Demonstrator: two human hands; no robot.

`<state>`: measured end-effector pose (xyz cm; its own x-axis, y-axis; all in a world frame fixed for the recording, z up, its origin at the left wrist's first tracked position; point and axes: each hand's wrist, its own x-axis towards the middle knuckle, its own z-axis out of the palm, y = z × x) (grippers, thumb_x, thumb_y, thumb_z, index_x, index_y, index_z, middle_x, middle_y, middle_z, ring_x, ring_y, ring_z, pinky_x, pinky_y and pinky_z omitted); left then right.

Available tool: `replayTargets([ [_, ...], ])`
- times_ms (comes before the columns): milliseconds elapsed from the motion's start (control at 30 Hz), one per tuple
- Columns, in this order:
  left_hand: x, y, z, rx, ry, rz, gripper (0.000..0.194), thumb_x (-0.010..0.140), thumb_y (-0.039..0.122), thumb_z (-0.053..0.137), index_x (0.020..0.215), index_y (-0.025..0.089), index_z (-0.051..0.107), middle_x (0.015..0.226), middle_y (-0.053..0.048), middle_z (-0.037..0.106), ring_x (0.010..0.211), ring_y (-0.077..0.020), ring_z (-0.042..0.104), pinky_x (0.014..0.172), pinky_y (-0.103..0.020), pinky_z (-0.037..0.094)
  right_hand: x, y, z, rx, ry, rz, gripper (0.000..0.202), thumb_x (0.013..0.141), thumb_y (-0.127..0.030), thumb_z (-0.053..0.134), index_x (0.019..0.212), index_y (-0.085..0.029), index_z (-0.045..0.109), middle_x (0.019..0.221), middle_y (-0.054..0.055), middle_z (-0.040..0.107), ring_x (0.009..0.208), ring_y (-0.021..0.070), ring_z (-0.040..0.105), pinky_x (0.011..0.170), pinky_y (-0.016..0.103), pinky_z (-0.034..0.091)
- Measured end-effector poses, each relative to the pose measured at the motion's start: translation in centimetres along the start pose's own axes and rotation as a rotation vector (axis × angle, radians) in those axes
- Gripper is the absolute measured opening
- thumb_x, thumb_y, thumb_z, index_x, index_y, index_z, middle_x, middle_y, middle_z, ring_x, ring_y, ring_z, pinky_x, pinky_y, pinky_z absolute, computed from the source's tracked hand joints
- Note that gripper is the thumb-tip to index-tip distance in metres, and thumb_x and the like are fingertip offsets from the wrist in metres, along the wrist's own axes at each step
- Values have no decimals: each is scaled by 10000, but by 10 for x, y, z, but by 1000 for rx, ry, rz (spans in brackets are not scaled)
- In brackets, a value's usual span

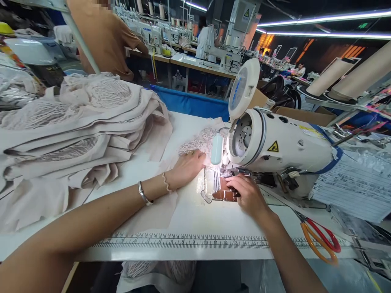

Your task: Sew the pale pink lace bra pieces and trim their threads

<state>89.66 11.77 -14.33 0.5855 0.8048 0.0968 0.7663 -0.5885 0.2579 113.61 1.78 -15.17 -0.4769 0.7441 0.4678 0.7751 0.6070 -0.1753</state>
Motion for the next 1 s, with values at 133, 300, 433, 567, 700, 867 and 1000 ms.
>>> replayTargets([
  [133,-14,-35,-29,164,55,-91,684,949,423,527,1501,80,317,1472,-264,417,1338,-422,409,1074,-543,361,1,-7,-14,17,-126,47,385,702,68,372,857,-204,596,845,35,649,791,180,585,697,275,459],
  [300,-71,-102,-97,308,600,-436,624,999,382,435,1470,1,286,1572,-288,220,1460,-430,193,1149,-630,168,-8,-31,-26,75,-202,91,441,659,81,335,881,-208,583,823,25,598,749,160,568,638,246,441],
  [433,-115,-134,-132,304,391,-561,395,1007,278,400,1198,-48,512,1303,-254,537,1240,-377,482,1041,-568,379,-23,-48,-15,79,-133,31,534,627,86,311,987,-206,577,826,27,600,697,150,570,603,235,432],
  [567,-133,-141,-142,293,350,-438,357,968,204,471,1235,-30,510,1362,-235,496,1220,-312,493,1058,-486,401,-33,-55,-5,68,-40,-29,532,624,72,313,994,-212,569,778,17,578,657,149,560,586,233,430],
  [700,-151,-149,-152,294,443,-594,383,840,178,557,1167,-22,561,1321,-239,517,1291,-333,409,1084,-509,357,-45,-57,-10,38,-64,-17,576,596,61,318,1026,-219,579,807,22,592,685,155,578,620,240,450],
  [867,-176,-164,-170,237,417,-618,447,726,497,481,895,117,644,1066,-112,650,1093,-213,553,919,-378,429,-59,-56,-14,54,-54,4,554,621,49,320,1018,-227,591,777,14,586,683,156,592,600,238,455],
  [1000,-181,-141,-183,367,727,-575,539,817,541,284,839,138,642,1277,-130,603,1227,-183,500,853,-388,351,-57,-62,-17,75,-29,10,546,652,47,332,1042,-216,609,836,26,611,706,146,610,612,231,481],
])
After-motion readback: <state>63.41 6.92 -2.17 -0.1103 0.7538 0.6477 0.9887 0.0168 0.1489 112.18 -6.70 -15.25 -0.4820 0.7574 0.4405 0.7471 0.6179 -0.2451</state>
